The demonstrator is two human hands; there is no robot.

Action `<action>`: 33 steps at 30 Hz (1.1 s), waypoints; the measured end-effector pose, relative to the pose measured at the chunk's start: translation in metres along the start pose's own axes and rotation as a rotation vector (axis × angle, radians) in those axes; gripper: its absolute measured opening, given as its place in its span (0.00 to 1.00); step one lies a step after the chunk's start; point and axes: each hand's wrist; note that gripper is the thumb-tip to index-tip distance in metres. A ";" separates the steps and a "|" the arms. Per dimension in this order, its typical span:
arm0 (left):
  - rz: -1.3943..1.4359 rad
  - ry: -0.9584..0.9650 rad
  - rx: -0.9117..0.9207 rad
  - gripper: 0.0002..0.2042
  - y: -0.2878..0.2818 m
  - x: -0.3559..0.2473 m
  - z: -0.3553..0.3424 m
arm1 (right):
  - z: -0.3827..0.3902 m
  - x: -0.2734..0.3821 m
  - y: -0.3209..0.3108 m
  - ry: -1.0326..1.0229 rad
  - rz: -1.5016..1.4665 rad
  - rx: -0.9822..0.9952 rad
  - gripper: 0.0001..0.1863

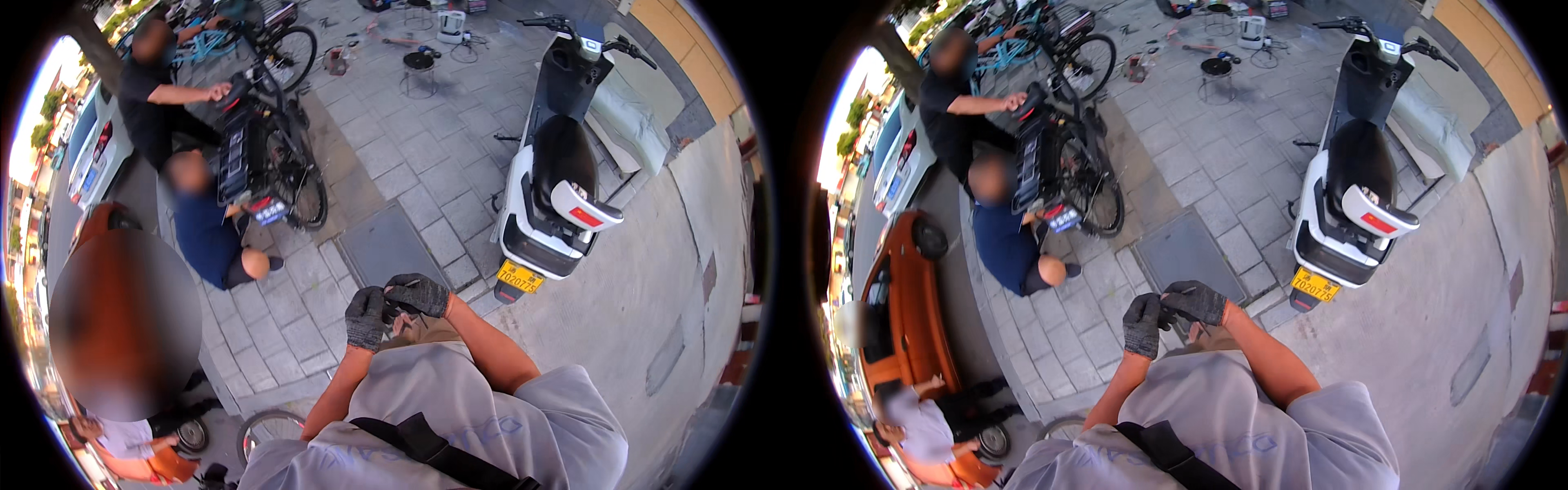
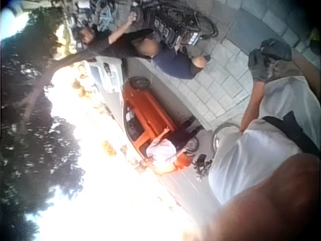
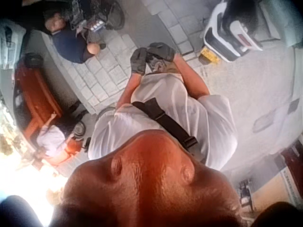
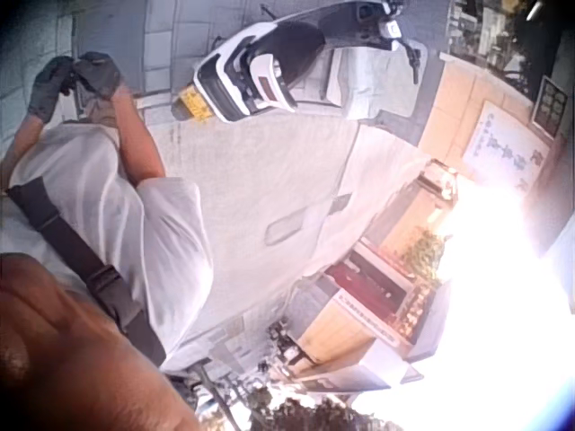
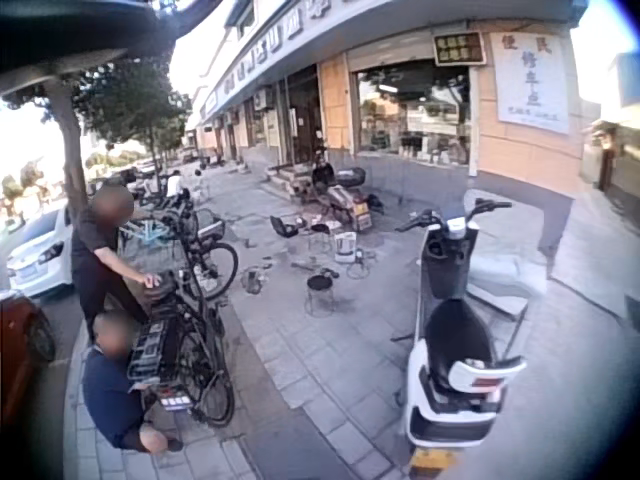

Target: The person removes the bicycle seat using a screwdriver and then installs a new seat onto the frame. They use a wrench to tighten the seat post clamp, securing the new seat in place.

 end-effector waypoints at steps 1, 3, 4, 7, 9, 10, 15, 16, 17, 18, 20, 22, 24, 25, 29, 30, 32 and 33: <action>0.030 0.007 0.018 0.11 0.013 -0.010 -0.032 | -0.015 0.016 -0.019 -0.102 0.049 -0.003 0.12; 0.066 -0.007 0.057 0.12 0.037 -0.026 -0.092 | -0.048 0.047 -0.065 -0.169 0.170 -0.030 0.14; 0.064 -0.006 0.069 0.12 0.048 -0.033 -0.121 | -0.066 0.060 -0.087 -0.166 0.140 -0.013 0.14; 0.052 -0.016 0.082 0.12 0.083 -0.053 -0.209 | -0.119 0.097 -0.158 -0.107 0.085 0.027 0.14; 0.020 -0.047 0.057 0.12 0.110 -0.073 -0.262 | -0.159 0.125 -0.201 -0.083 0.023 0.062 0.15; 0.002 -0.050 0.042 0.12 0.128 -0.087 -0.299 | -0.184 0.147 -0.228 -0.058 -0.003 0.073 0.15; -0.001 -0.069 0.002 0.12 0.204 -0.178 -0.434 | -0.271 0.263 -0.326 -0.208 0.270 0.006 0.15; -0.013 -0.061 0.000 0.12 0.218 -0.194 -0.456 | -0.280 0.285 -0.346 -0.193 0.244 0.007 0.15; -0.020 -0.052 -0.003 0.12 0.231 -0.207 -0.479 | -0.289 0.305 -0.365 -0.226 0.231 0.013 0.15; -0.048 -0.049 0.014 0.12 0.244 -0.219 -0.505 | -0.302 0.325 -0.383 -0.190 0.184 0.003 0.15; -0.036 -0.063 0.033 0.12 0.266 -0.234 -0.559 | -0.334 0.360 -0.423 -0.196 0.139 0.020 0.14; 0.023 -0.061 0.084 0.12 0.288 -0.243 -0.617 | -0.364 0.390 -0.462 -0.047 -0.037 -0.002 0.13; 0.021 -0.087 0.119 0.13 0.310 -0.252 -0.683 | -0.395 0.420 -0.500 -0.006 -0.040 -0.064 0.12; 0.014 -0.098 0.145 0.13 0.320 -0.259 -0.714 | -0.408 0.436 -0.519 0.014 0.003 -0.129 0.12; 0.023 -0.200 0.158 0.14 0.367 -0.305 -0.837 | -0.475 0.511 -0.580 0.029 0.076 -0.332 0.13; 0.028 -0.199 0.167 0.14 0.377 -0.317 -0.857 | -0.487 0.529 -0.595 -0.010 0.075 -0.326 0.13; 0.008 -0.229 0.175 0.15 0.390 -0.342 -0.890 | -0.507 0.562 -0.621 -0.002 0.085 -0.304 0.14; -0.008 -0.256 0.175 0.14 0.395 -0.352 -0.906 | -0.517 0.576 -0.634 0.007 0.094 -0.310 0.14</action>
Point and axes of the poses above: each hand's wrist, its own z-axis away from the middle knuckle, its own y-axis out of the palm, x = y × z, and after that the axes turned 6 degrees about z, right-handed
